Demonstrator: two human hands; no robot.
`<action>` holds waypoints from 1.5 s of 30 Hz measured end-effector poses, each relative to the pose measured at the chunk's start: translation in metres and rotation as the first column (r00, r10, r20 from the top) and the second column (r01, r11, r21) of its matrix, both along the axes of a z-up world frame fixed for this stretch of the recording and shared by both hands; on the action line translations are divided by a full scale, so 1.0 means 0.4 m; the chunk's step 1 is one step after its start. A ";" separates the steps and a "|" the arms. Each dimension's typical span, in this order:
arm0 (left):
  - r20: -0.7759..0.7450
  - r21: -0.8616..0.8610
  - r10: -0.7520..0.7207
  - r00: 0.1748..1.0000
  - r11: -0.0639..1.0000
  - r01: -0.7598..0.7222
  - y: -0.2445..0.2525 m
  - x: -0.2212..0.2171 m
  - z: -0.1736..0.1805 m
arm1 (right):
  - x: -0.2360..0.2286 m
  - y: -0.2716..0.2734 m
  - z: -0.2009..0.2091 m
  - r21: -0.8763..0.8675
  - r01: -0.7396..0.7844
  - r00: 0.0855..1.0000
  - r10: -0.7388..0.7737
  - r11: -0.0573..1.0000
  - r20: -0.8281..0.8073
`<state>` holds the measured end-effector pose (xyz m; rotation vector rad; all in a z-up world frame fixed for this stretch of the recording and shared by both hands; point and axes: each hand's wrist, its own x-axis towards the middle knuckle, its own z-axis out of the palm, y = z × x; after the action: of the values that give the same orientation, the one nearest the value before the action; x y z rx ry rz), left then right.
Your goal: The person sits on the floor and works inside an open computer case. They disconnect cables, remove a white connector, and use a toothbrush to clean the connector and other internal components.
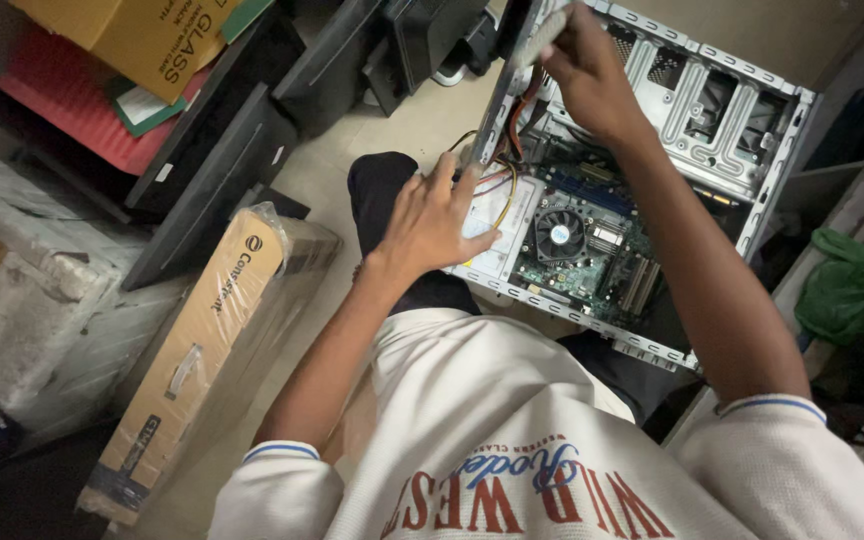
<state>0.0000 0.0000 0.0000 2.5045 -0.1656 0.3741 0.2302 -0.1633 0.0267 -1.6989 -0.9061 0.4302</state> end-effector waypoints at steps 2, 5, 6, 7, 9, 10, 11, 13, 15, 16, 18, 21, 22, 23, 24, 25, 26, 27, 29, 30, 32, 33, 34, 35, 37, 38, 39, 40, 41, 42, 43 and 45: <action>-0.032 0.012 -0.035 0.999 0.999 0.035 0.006 0.008 0.007 | -0.032 -0.029 0.015 0.012 -0.033 0.993 0.032 0.999 0.110; -0.118 0.025 -0.071 0.990 0.997 0.074 0.027 0.020 0.021 | -0.078 -0.068 0.042 -0.158 0.051 0.937 0.008 0.986 0.350; -0.154 0.028 -0.080 0.985 0.996 0.086 0.038 0.023 0.026 | -0.092 -0.084 0.054 -0.236 0.113 0.899 0.002 0.965 0.439; -0.160 0.027 -0.101 0.982 0.994 0.107 0.049 0.028 0.031 | -0.107 -0.100 0.065 -0.264 0.094 0.904 0.029 0.960 0.427; -0.173 0.028 -0.140 0.975 0.989 0.146 0.076 0.038 0.043 | -0.140 -0.128 0.086 -0.317 0.050 0.912 0.086 0.947 0.401; -0.132 0.056 -0.151 0.980 0.986 0.160 0.091 0.047 0.049 | -0.157 -0.138 0.092 -0.313 0.028 0.887 0.120 0.949 0.446; -0.091 0.081 -0.168 0.982 0.981 0.175 0.104 0.058 0.053 | -0.176 -0.151 0.097 -0.312 0.009 0.860 0.152 0.950 0.487; -0.055 0.143 -0.182 0.982 0.972 0.188 0.122 0.077 0.055 | -0.208 -0.184 0.101 -0.324 0.013 0.811 0.179 0.946 0.556; -0.064 0.216 -0.182 0.981 0.957 0.192 0.133 0.095 0.053 | -0.232 -0.233 0.105 -0.344 0.068 0.772 0.169 0.937 0.613; -0.049 0.234 -0.189 0.981 0.953 0.195 0.134 0.106 0.051 | -0.243 -0.257 0.102 -0.367 0.108 0.786 0.146 0.924 0.601; -0.020 0.267 -0.195 0.981 0.944 0.193 0.136 0.124 0.047 | -0.259 -0.302 0.092 -0.413 0.177 0.810 0.106 0.893 0.576; -0.069 0.274 -0.199 0.977 0.938 0.211 0.149 0.152 0.049 | -0.288 -0.373 0.063 -0.411 0.246 0.822 0.036 0.878 0.569; -0.042 0.253 -0.195 0.980 0.947 0.200 0.153 0.157 0.050 | -0.290 -0.392 0.050 -0.362 0.269 0.823 -0.018 0.893 0.567; -0.015 0.231 -0.191 0.981 0.954 0.189 0.155 0.162 0.051 | -0.292 -0.408 0.037 -0.311 0.293 0.823 -0.073 0.904 0.564; 0.011 0.209 -0.186 0.982 0.961 0.180 0.154 0.168 0.053 | -0.294 -0.421 0.024 -0.259 0.318 0.821 -0.128 0.912 0.557; 0.062 0.191 -0.193 0.979 0.965 0.178 0.155 0.167 0.058 | -0.296 -0.426 0.009 -0.221 0.364 0.831 -0.208 0.905 0.515; 0.112 0.173 -0.200 0.973 0.969 0.179 0.153 0.161 0.064 | -0.292 -0.429 -0.002 -0.184 0.410 0.835 -0.287 0.893 0.469; 0.161 0.156 -0.208 0.965 0.971 0.183 0.147 0.153 0.071 | -0.290 -0.433 -0.011 -0.149 0.459 0.832 -0.366 0.876 0.416; 0.239 0.082 -0.082 0.967 0.995 0.064 0.124 0.122 0.079 | -0.275 -0.423 -0.033 -0.121 0.510 0.816 -0.436 0.851 0.380; 0.276 0.041 -0.019 0.961 0.999 0.008 0.112 0.103 0.081 | -0.268 -0.415 -0.043 -0.107 0.537 0.805 -0.471 0.837 0.361; 0.144 0.017 0.049 0.988 0.998 -0.052 0.090 0.064 0.079 | -0.253 -0.403 -0.053 -0.066 0.541 0.799 -0.487 0.839 0.352; 0.079 0.009 0.092 0.993 0.996 -0.093 0.082 0.049 0.076 | -0.241 -0.398 -0.055 -0.045 0.534 0.800 -0.488 0.844 0.350; 0.123 0.089 0.035 0.992 0.995 -0.046 0.078 0.036 0.072 | -0.232 -0.394 -0.056 -0.017 0.525 0.795 -0.484 0.851 0.365; 0.160 0.169 -0.014 0.987 0.985 -0.013 0.076 0.020 0.068 | -0.221 -0.387 -0.055 0.009 0.506 0.796 -0.471 0.862 0.380; 0.129 0.255 -0.055 0.990 0.967 0.020 0.077 0.001 0.066 | -0.208 -0.378 -0.051 0.013 0.487 0.810 -0.457 0.873 0.368; 0.064 0.260 -0.042 0.997 0.965 0.023 0.080 -0.003 0.071 | -0.206 -0.375 -0.049 -0.009 0.487 0.823 -0.455 0.874 0.341; -0.002 0.262 -0.033 0.999 0.964 0.033 0.083 -0.004 0.078 | -0.205 -0.376 -0.046 -0.034 0.490 0.833 -0.456 0.871 0.313; -0.026 0.249 -0.041 0.999 0.967 0.046 0.091 -0.003 0.091 | -0.207 -0.377 -0.045 -0.039 0.495 0.830 -0.460 0.868 0.317; -0.047 0.236 -0.047 0.998 0.970 0.057 0.102 0.002 0.108 | -0.204 -0.376 -0.043 -0.042 0.500 0.826 -0.462 0.865 0.324; -0.068 0.222 -0.054 0.996 0.973 0.068 0.114 0.008 0.129 | -0.202 -0.376 -0.041 -0.046 0.505 0.822 -0.464 0.862 0.331; -0.059 0.206 -0.099 0.993 0.973 0.109 0.131 0.020 0.151 | -0.200 -0.374 -0.040 -0.044 0.498 0.825 -0.458 0.866 0.332; -0.039 0.173 -0.190 0.981 0.966 0.194 0.167 0.072 0.191 | -0.200 -0.372 -0.039 -0.042 0.486 0.831 -0.447 0.873 0.332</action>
<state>0.0289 0.0667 0.0766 2.6357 -0.4472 0.2609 0.1500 -0.3119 0.0109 -2.0684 -0.6530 -0.1246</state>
